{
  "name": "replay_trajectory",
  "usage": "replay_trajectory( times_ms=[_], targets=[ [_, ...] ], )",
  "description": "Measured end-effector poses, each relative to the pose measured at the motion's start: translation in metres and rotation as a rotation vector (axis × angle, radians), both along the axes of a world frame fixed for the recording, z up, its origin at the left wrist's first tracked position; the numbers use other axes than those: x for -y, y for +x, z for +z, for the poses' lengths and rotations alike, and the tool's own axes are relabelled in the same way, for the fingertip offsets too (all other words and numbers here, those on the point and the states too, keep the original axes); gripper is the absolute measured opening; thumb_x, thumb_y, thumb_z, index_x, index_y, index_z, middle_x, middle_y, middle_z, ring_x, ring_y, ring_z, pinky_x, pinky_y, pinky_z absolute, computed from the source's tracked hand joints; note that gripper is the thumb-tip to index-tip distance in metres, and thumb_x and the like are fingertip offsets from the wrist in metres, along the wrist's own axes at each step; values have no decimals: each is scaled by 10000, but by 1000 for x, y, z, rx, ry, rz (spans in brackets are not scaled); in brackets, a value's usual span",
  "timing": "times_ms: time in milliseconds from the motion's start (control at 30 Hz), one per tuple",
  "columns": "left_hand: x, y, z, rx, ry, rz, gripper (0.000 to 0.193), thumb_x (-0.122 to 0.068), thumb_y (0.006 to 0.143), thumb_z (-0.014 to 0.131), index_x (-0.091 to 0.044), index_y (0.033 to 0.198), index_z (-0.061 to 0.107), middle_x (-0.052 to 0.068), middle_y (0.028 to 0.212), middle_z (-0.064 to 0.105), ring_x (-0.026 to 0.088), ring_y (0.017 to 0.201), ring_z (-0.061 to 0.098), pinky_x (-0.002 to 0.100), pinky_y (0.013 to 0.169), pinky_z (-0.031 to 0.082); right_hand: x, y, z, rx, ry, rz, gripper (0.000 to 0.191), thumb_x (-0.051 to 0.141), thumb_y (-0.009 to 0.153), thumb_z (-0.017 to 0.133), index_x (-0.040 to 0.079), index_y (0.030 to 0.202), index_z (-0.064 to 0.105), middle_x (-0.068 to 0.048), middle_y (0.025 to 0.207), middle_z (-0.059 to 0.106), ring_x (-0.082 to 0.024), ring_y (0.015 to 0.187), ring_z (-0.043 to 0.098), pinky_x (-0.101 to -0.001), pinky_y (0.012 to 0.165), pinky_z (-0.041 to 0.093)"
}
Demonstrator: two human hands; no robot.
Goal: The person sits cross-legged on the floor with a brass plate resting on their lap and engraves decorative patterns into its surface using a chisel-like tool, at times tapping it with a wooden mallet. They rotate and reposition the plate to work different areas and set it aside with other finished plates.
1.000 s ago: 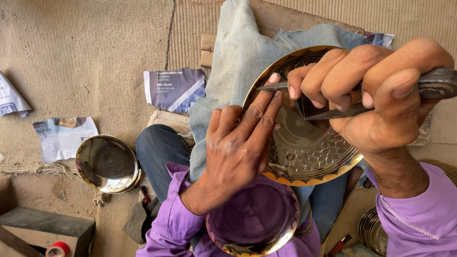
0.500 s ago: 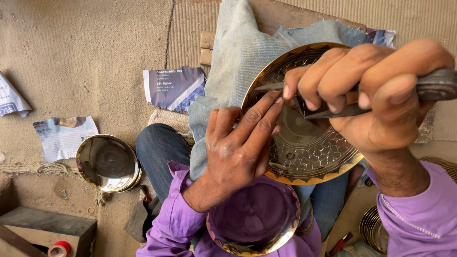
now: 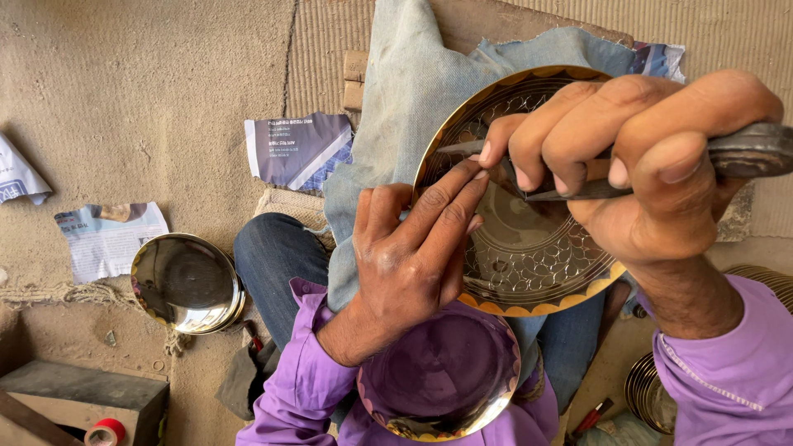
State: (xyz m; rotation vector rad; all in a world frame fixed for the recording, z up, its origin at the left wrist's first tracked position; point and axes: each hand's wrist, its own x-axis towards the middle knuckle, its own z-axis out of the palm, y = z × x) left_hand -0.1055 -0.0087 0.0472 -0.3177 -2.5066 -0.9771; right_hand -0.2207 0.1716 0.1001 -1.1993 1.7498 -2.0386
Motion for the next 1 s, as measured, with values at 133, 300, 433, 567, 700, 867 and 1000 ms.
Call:
replay_trajectory(
  times_ms=[133, 300, 433, 567, 700, 867, 1000],
  targets=[
    [-1, -1, -2, 1, 13, 1, 367, -173, 997, 743, -99, 1353, 692, 3, 1370, 673, 245, 967, 523, 386, 880, 423, 0, -4, 5, 11, 19, 113, 297, 381, 1143, 453, 126, 993, 423, -96, 820, 555, -260, 696, 635, -554, 807, 632],
    [-2, 0, 0, -11, 12, -3, 342, -171, 1006, 746, -100, 1337, 697, -2, 1395, 679, 240, 942, 507, 372, 870, 424, 2, -8, 1, 20, -17, 28, 259, 326, 1118, 481, 106, 1022, 384, -134, 757, 546, -241, 648, 632, -535, 741, 614],
    [0, 0, 2, -8, 15, -10, 310, -161, 1005, 753, -111, 1308, 709, -31, 1391, 681, 230, 941, 509, 363, 866, 415, 0, 0, -1, -60, 9, -226, 248, 322, 1130, 469, 108, 1081, 355, -132, 787, 538, -246, 621, 647, -524, 734, 596],
    [-1, 0, 3, -35, 17, 0, 260, -158, 986, 772, -108, 1238, 729, -32, 1333, 705, 225, 921, 519, 355, 840, 414, -3, -2, 4, -49, 11, -85, 265, 355, 1149, 460, 122, 1068, 363, -144, 816, 543, -285, 672, 661, -565, 800, 658],
    [-4, -1, 3, -157, 13, 51, 182, -209, 979, 829, -80, 1087, 758, -16, 1138, 752, 187, 776, 526, 327, 701, 415, -4, -15, 0, 31, -64, 221, 262, 340, 1169, 518, 113, 1040, 498, -165, 886, 641, -331, 806, 731, -588, 885, 645],
    [0, 2, 2, -236, -14, 21, 248, -294, 953, 872, -71, 971, 764, 14, 1002, 759, 160, 663, 519, 311, 581, 382, -4, -21, -8, 36, -41, 277, 223, 283, 1153, 579, 78, 1074, 539, -167, 936, 709, -305, 865, 787, -569, 909, 643],
    [1, 3, -1, -253, -20, 2, 340, -385, 909, 895, -96, 869, 721, -9, 891, 716, 162, 652, 519, 311, 569, 379, 1, -16, -7, -42, -46, 185, 192, 250, 1166, 548, 69, 1108, 521, -166, 894, 664, -285, 760, 739, -549, 862, 650]
  ],
)
